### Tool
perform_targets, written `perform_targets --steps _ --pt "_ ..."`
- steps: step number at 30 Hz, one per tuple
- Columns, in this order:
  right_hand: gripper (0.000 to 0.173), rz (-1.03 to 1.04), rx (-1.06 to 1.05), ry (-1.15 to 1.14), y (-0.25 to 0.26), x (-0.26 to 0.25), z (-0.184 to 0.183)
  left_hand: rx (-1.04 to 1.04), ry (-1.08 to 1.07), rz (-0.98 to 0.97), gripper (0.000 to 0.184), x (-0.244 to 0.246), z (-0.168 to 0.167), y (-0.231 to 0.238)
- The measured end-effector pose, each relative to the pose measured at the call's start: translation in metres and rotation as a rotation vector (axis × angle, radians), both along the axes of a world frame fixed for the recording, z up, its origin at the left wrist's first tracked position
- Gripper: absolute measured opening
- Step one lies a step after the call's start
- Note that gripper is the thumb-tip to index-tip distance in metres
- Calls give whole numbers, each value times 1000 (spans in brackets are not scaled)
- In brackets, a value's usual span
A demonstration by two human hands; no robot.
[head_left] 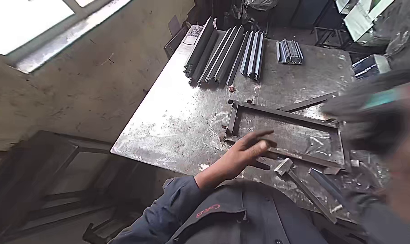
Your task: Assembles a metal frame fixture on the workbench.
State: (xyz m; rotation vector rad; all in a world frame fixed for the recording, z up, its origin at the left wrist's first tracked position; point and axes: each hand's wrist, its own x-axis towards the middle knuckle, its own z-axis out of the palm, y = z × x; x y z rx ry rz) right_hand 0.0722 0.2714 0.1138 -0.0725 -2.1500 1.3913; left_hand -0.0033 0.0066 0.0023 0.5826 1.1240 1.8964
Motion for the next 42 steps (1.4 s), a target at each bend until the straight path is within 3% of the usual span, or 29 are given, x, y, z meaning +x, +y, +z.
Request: perform_targets --steps 2,4,5,7,9,10,12,14,16,21,24,27,31,38,42 --pt "32 341 -12 -189 -86 -11 -40 31 -145 169 67 -8 0 -3" --pt "47 576 224 -218 -129 -15 -87 25 -139 417 43 -22 -5 -25" --pt "46 643 303 -181 -140 -16 -100 -22 -80 535 31 -30 -8 -42" --pt "38 795 182 -165 -147 -20 -110 -273 175 704 24 -46 -13 -83" --pt "30 788 48 -226 -144 -23 -121 -742 542 669 35 -68 -18 -130" --pt "29 730 28 -283 -141 -24 -129 -1007 694 562 49 -82 -21 -151" --pt "27 621 73 -416 -138 -23 -147 -1370 801 344 65 -109 -30 -177" --pt "26 598 84 -478 -135 -23 -156 -1590 837 319 61 -130 -33 -175" --pt "26 561 80 -459 -130 -24 -159 -1597 924 406 52 -153 -28 -153" --pt "26 403 147 -417 -118 -27 -164 -1291 1222 459 36 -250 -38 -49" --pt "27 407 185 -434 -116 -25 -169 -1381 1242 374 43 -311 -48 28" --pt "29 377 247 -422 -112 -24 -171 -1536 1165 312 48 -350 -60 68" --pt "28 278 286 -430 -102 -21 -175 -1633 1034 257 29 -357 -45 87" --pt "29 318 304 -457 -108 -21 -173 -1554 944 275 36 -379 -29 72" --pt "27 310 310 -474 -109 -18 -173 -1319 572 482 32 -397 -14 54"
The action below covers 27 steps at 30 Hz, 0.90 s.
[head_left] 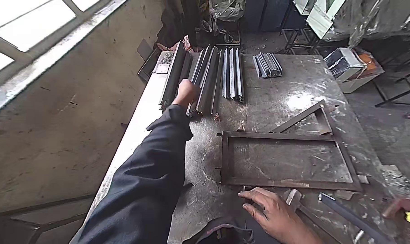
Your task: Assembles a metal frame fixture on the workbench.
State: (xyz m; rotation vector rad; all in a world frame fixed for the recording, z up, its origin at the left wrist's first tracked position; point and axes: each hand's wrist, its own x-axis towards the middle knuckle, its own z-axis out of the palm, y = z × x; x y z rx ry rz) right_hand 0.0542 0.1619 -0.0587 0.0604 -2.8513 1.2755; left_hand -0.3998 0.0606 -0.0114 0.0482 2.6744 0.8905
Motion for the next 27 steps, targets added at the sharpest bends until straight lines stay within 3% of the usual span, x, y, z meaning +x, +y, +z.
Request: perform_targets --steps 4,6,9,12,17,20,23,24,25,27 --pt "28 -19 -94 12 0 -2 7 685 -228 111 16 -25 -1 -8" --pt "27 -122 -222 73 6 -7 15 789 -218 115 19 -6 14 -4" --pt "25 -338 -498 88 30 -20 42 702 -97 23 21 50 29 -10" --pt "30 -431 -617 83 53 -30 57 615 49 -133 22 129 40 -30" --pt "52 -372 -761 -107 76 -62 65 515 302 -327 24 270 27 -30" --pt "63 -403 -928 -124 86 -96 90 435 277 -412 28 364 12 4" --pt "37 -609 -788 -69 98 -100 107 401 -82 -868 76 421 11 17" --pt "29 -589 -708 -84 110 -92 102 398 -123 -1026 78 430 12 14" --pt "27 -542 -600 -113 122 -81 96 395 -52 -1125 69 437 12 10" --pt "35 -415 -343 -166 143 -58 86 369 319 -1076 46 441 3 -2"
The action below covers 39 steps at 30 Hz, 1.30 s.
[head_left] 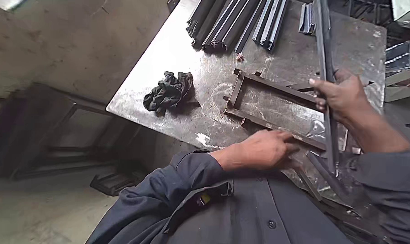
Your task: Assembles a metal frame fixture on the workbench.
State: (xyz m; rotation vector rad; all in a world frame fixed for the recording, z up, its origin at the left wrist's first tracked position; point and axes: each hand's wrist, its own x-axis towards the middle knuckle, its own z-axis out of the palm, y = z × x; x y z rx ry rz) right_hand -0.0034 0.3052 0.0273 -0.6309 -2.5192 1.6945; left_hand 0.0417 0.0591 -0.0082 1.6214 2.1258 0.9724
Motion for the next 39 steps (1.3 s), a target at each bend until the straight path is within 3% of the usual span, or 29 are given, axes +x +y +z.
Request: perform_targets --steps 2,4,7,9,11,12,15,20,25,30,34,36,38,39 --pt "40 181 216 -51 16 28 -10 163 282 272 34 0 -13 -3" --pt "43 354 439 -49 27 48 -22 201 503 448 40 -7 -20 2" --pt "46 586 656 -46 36 67 -42 48 596 498 59 -21 -37 23" --pt "48 666 679 -76 36 74 -58 -60 567 500 55 -32 -55 37" --pt "49 696 645 -116 38 78 -74 -173 439 461 26 -39 -65 44" --pt "48 704 628 -120 38 79 -80 -264 370 425 24 -42 -66 45" --pt "43 713 621 -30 39 80 -96 -386 255 366 22 -44 -74 43" --pt "40 703 810 -37 36 84 -107 -431 251 372 17 -45 -84 41" --pt "38 749 996 -121 27 93 -99 -521 129 349 28 -43 -86 47" --pt "48 669 792 -266 28 102 -106 -662 53 321 33 -45 -70 54" --pt "56 447 652 30 27 116 -122 -582 -94 206 46 -64 -56 47" --pt "79 243 300 284 29 115 -113 -427 -237 209 48 -92 -34 42" --pt "97 130 -336 482 41 111 -83 -217 -217 341 35 -131 -22 40" --pt "91 96 -637 536 49 110 -65 -179 -172 436 29 -156 -14 42"
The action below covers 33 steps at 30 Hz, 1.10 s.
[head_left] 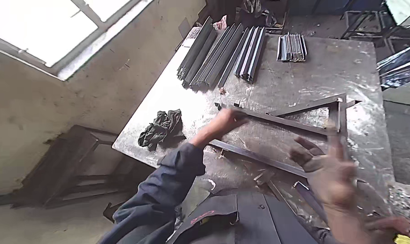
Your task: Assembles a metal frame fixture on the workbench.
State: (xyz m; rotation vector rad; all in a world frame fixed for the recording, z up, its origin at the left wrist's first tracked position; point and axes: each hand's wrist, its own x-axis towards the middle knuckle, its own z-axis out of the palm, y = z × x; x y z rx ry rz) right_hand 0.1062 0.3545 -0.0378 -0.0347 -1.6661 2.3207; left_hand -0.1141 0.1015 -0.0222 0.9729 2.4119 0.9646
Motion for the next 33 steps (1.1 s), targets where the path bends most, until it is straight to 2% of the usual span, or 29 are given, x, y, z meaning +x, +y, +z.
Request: perform_targets --steps 1,2,3,6,9,12,14,19,22,26,33 --pt "82 55 -266 54 9 -1 12 -36 64 80 28 -30 5 5" --pt "82 138 -452 128 17 -3 19 -100 136 141 29 -60 8 12" --pt "79 201 -483 190 24 -6 22 -176 198 205 33 -93 3 20" --pt "61 145 -207 106 16 -13 15 -417 248 385 45 -174 -30 37" --pt "54 215 -70 -8 -2 -7 -6 -629 205 488 46 -215 -56 50" --pt "47 293 -129 -47 -22 -2 -28 -724 172 490 34 -223 -50 61" --pt "45 316 -147 -74 -34 -1 -38 -743 164 454 32 -224 -44 65" --pt "45 354 141 -143 -56 -11 -33 -798 180 446 35 -227 -36 79" --pt "43 395 290 -172 -69 -9 -33 -744 126 524 35 -233 -33 79" --pt "42 358 345 -180 -72 -7 -36 -667 93 585 39 -244 -33 68" --pt "40 324 438 -210 -79 -6 -34 -732 189 463 30 -239 -39 60"
